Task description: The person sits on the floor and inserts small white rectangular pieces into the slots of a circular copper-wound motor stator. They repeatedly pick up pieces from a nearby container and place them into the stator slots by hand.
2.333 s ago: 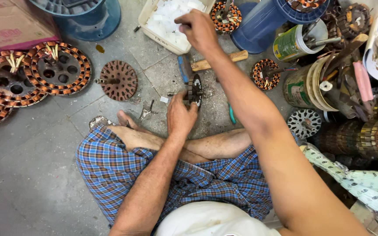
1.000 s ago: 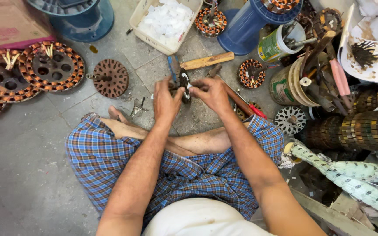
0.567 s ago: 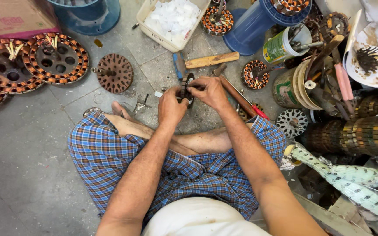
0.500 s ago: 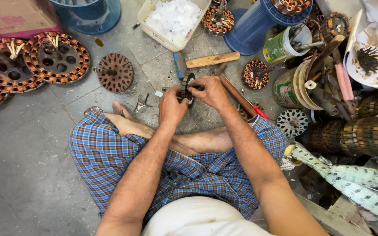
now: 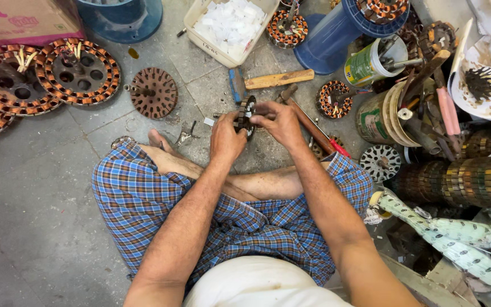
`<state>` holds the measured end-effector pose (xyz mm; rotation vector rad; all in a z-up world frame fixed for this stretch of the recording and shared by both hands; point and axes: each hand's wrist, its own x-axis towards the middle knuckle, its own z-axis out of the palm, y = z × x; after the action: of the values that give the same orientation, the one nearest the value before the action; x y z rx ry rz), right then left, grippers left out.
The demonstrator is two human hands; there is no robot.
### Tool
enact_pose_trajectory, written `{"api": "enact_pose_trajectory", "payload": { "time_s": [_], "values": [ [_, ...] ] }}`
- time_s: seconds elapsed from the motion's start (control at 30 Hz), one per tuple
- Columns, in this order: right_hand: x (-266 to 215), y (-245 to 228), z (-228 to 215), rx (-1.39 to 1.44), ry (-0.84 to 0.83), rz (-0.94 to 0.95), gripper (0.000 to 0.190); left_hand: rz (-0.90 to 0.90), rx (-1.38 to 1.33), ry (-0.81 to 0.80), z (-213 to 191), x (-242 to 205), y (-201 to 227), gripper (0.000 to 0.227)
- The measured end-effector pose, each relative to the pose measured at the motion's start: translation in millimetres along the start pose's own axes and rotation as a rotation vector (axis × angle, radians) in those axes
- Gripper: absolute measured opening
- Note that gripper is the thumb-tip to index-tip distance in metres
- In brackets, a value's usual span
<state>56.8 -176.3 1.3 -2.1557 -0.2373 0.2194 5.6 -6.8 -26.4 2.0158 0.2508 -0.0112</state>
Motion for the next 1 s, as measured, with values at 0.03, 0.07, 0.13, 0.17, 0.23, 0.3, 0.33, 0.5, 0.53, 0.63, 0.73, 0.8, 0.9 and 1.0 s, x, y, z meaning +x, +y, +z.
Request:
{"api": "enact_pose_trajectory", "payload": {
  "time_s": [0.03, 0.07, 0.13, 0.17, 0.23, 0.3, 0.33, 0.5, 0.53, 0.63, 0.73, 0.8, 0.9, 1.0],
  "values": [
    [-0.8, 2.8, 0.9, -0.017, 0.005, -0.011, 0.027, 0.006, -0.005, -0.001, 0.3, 0.2, -0.8, 0.046],
    [-0.9, 5.3, 2.7, -0.034, 0.010, -0.022, 0.023, 0.012, -0.009, -0.002, 0.2, 0.8, -1.7, 0.046],
    [-3.1, 9.6, 4.7, -0.077, 0.011, -0.056, 0.019, 0.012, -0.013, -0.019, 0.7, -1.4, -2.8, 0.046],
    [-0.2, 10.0, 5.6, -0.102, 0.006, -0.088, 0.018, 0.009, -0.011, -0.026, -0.2, -0.3, -2.7, 0.046],
    [3.0, 8.7, 6.5, -0.143, 0.006, -0.118, 0.019, 0.009, -0.017, -0.035, -1.8, 0.8, -1.9, 0.045],
    [4.0, 6.6, 7.1, -0.175, 0.014, -0.112, 0.020, 0.012, -0.031, -0.039, -2.3, -0.5, -1.4, 0.044],
    [4.2, 5.7, 7.4, -0.175, 0.021, -0.118, 0.020, -0.004, -0.034, -0.045, -2.5, -0.6, -1.4, 0.044],
    [-3.7, 6.2, 12.0, -0.237, 0.067, -0.152, 0.019, 0.049, 0.001, 0.004, -3.4, 0.0, 1.1, 0.046],
    [-6.8, 6.3, 14.1, -0.233, 0.077, -0.146, 0.019, 0.027, -0.013, 0.007, -3.7, -1.8, 2.5, 0.044],
    [-10.2, 2.7, 20.2, -0.245, 0.110, -0.180, 0.018, -0.015, -0.034, 0.019, -7.8, -3.1, 6.8, 0.040],
    [-15.7, -3.8, 18.8, -0.285, 0.110, -0.236, 0.019, -0.009, -0.017, 0.005, -9.0, -4.4, 6.3, 0.039],
    [-15.3, -11.6, 14.5, -0.282, 0.062, -0.214, 0.020, 0.026, -0.008, 0.000, -9.1, -0.4, 4.4, 0.044],
    [-14.1, -24.6, 9.4, -0.430, 0.009, -0.261, 0.020, 0.093, 0.007, 0.011, -8.4, 3.8, -1.7, 0.050],
    [-11.2, -35.0, 6.7, -0.498, -0.071, -0.169, 0.024, 0.066, 0.039, -0.051, -8.4, 10.0, -5.9, 0.048]
  ]
}}
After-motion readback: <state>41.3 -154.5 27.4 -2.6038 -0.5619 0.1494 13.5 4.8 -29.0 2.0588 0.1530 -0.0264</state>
